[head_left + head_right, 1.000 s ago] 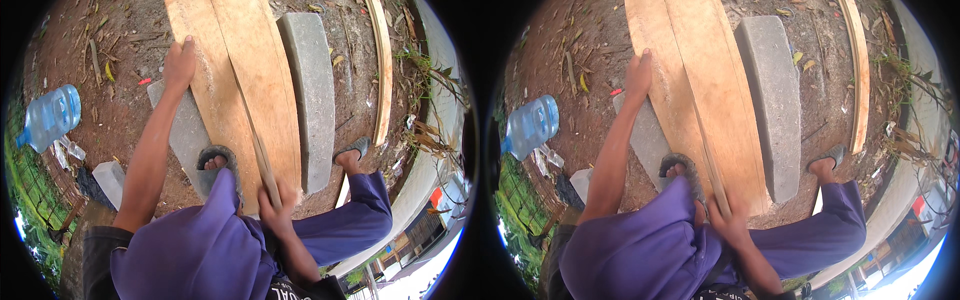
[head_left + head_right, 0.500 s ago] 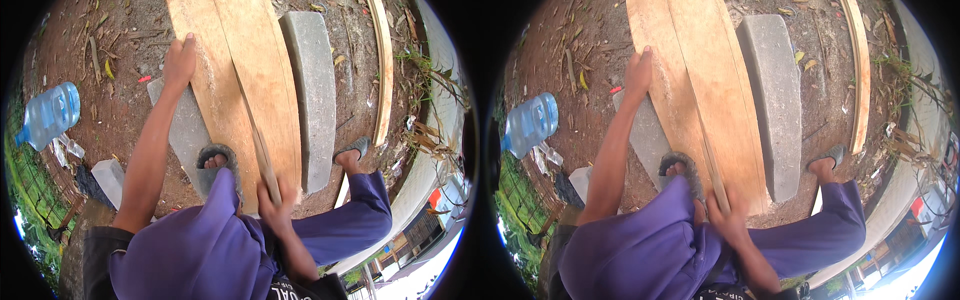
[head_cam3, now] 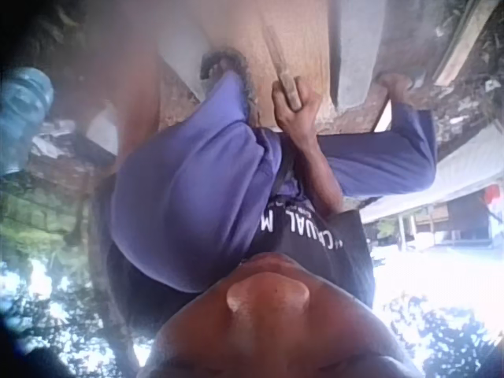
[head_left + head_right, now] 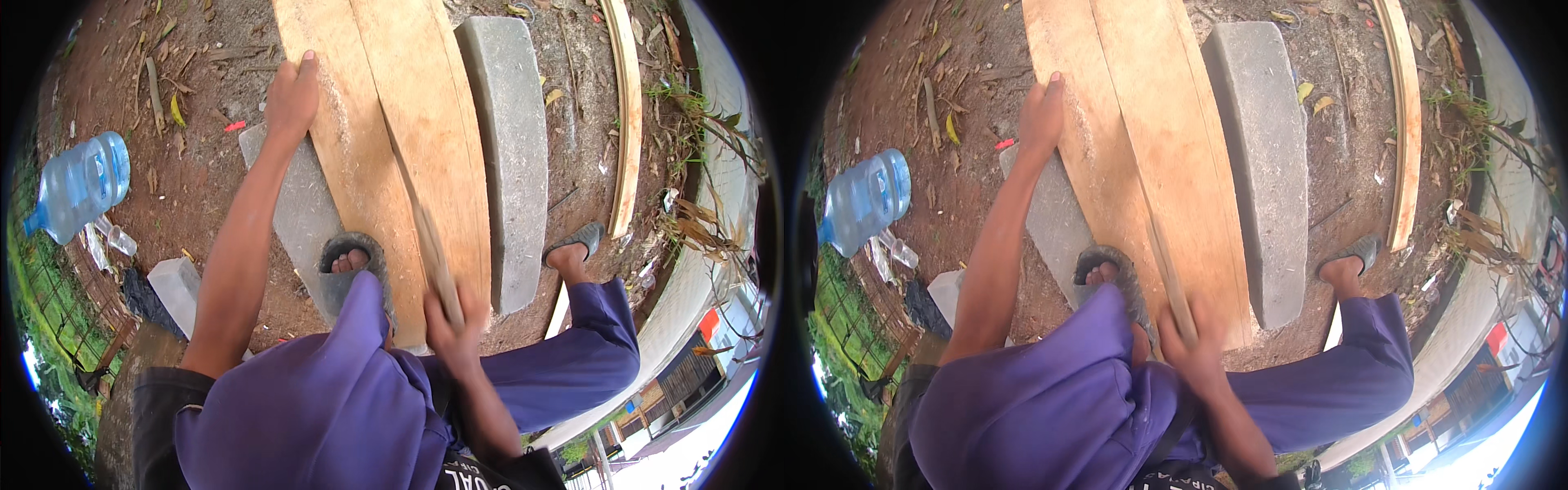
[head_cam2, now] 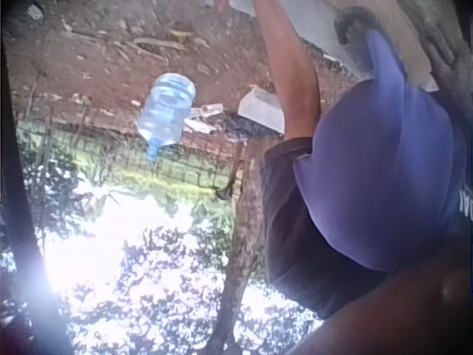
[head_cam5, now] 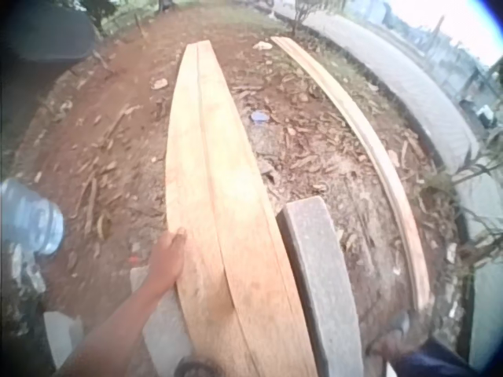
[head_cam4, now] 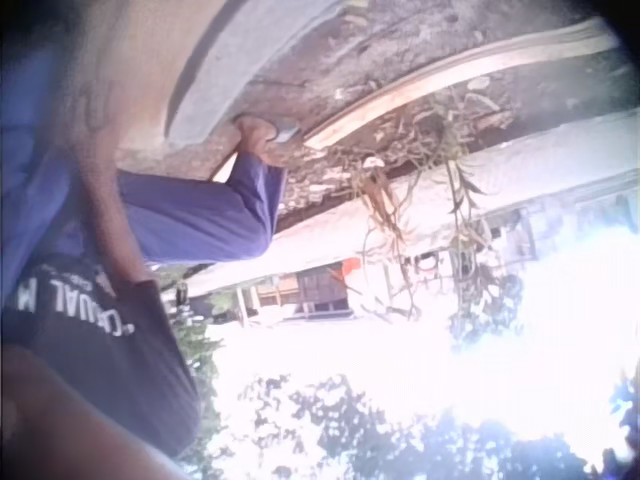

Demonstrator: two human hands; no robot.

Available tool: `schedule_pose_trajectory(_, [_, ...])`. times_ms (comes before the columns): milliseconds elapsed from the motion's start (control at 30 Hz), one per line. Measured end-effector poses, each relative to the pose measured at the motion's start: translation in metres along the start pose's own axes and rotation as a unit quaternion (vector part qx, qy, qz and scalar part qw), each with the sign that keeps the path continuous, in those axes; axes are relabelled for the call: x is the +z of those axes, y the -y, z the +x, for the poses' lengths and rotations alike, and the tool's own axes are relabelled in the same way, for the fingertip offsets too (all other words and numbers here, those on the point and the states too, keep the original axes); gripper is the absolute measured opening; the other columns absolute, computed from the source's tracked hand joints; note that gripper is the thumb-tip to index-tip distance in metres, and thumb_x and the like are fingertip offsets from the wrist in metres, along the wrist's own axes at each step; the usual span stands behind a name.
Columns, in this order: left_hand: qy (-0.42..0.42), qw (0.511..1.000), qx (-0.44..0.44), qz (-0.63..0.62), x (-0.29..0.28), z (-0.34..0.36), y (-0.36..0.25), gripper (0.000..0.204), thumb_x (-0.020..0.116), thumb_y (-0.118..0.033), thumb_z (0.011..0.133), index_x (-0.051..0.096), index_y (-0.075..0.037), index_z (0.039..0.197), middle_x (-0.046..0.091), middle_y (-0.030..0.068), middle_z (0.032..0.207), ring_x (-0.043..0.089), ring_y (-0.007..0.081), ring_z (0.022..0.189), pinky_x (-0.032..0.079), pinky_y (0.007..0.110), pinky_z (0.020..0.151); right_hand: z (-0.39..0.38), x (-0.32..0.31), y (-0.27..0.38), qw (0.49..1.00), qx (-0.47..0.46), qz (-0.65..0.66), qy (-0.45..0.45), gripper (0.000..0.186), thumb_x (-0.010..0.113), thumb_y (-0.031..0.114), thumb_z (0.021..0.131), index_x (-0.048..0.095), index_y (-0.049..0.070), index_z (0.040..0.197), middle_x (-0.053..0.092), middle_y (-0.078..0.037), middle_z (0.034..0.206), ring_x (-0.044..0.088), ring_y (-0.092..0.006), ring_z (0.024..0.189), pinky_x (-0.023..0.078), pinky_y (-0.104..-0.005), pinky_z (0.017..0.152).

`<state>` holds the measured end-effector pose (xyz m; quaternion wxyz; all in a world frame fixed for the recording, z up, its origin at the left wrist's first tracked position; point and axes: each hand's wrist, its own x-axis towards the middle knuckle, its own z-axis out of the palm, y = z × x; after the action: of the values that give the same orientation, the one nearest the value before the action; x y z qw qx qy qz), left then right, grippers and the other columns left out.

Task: The person uses a hand saw to cut a long wooden plank placed on two concrete blocks. The person holds the plank with one hand and saws along a marked line with the other hand, producing sawdust as the cut progresses.

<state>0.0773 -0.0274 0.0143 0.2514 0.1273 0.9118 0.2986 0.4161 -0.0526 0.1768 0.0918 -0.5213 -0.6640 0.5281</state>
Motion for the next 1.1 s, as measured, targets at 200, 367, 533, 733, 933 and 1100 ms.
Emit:
schedule_pose_trajectory(200, [-0.004, 1.000, -0.014, 0.015, -0.004, -0.007, -0.002, 0.055, 0.043, -0.053, 0.103, 0.057, -0.001, 0.090, 0.065, 0.0180, 0.090, 0.061, 0.0322, 0.089, 0.044, 0.047, 0.087, -0.102, -0.066, 0.021, 0.992, 0.023, -0.119, 0.043, 0.012, 0.075, 0.001, 0.080, 0.063, 0.002, 0.077, 0.062, -0.010, 0.062, 0.061, -0.0165, 0.048, 0.047, -0.0318, 0.049])
schedule_pose_trajectory(367, [0.002, 1.000, 0.001, 0.011, 0.000, -0.004, -0.011, 0.055, 0.043, -0.053, 0.103, 0.057, -0.001, 0.090, 0.065, 0.0175, 0.091, 0.061, 0.0313, 0.088, 0.044, 0.046, 0.086, 0.061, 0.035, 0.000, 0.999, 0.024, 0.033, 0.006, 0.012, 0.070, 0.006, 0.088, 0.060, 0.002, 0.083, 0.060, -0.013, 0.064, 0.059, -0.0181, 0.053, 0.043, -0.0360, 0.049])
schedule_pose_trajectory(533, [-0.003, 1.000, -0.007, -0.007, 0.003, 0.000, 0.001, 0.056, 0.044, -0.053, 0.103, 0.057, -0.001, 0.089, 0.065, 0.0174, 0.090, 0.062, 0.0316, 0.088, 0.044, 0.046, 0.085, -0.042, -0.022, -0.002, 0.998, 0.020, -0.062, 0.018, 0.009, 0.073, 0.003, 0.081, 0.067, 0.001, 0.087, 0.060, -0.012, 0.061, 0.062, -0.0252, 0.049, 0.047, -0.0368, 0.048])
schedule_pose_trajectory(733, [-0.014, 1.000, -0.006, 0.017, -0.003, -0.005, -0.002, 0.056, 0.045, -0.053, 0.102, 0.057, -0.001, 0.088, 0.065, 0.0188, 0.090, 0.062, 0.0312, 0.089, 0.044, 0.046, 0.085, -0.084, -0.052, 0.011, 0.998, 0.032, -0.049, 0.028, 0.014, 0.073, 0.001, 0.078, 0.068, -0.003, 0.090, 0.065, -0.013, 0.065, 0.067, -0.0219, 0.052, 0.052, -0.0340, 0.052])
schedule_pose_trajectory(933, [0.012, 1.000, 0.020, -0.012, 0.000, -0.004, -0.006, 0.056, 0.045, -0.053, 0.102, 0.057, 0.000, 0.087, 0.063, 0.0179, 0.087, 0.060, 0.0299, 0.085, 0.044, 0.046, 0.083, 0.056, 0.037, 0.007, 0.999, 0.038, 0.004, 0.002, 0.008, 0.068, 0.003, 0.087, 0.061, 0.002, 0.083, 0.061, -0.013, 0.066, 0.063, -0.0238, 0.057, 0.047, -0.0363, 0.052])
schedule_pose_trajectory(1100, [-0.012, 1.000, -0.007, -0.002, 0.002, -0.002, -0.003, 0.056, 0.046, -0.052, 0.102, 0.058, 0.001, 0.088, 0.064, 0.0182, 0.088, 0.060, 0.0303, 0.085, 0.044, 0.046, 0.083, -0.093, -0.058, 0.015, 0.992, -0.024, -0.117, 0.029, 0.021, 0.074, 0.000, 0.083, 0.056, 0.004, 0.071, 0.054, -0.007, 0.056, 0.051, -0.0116, 0.044, 0.039, -0.0326, 0.045])
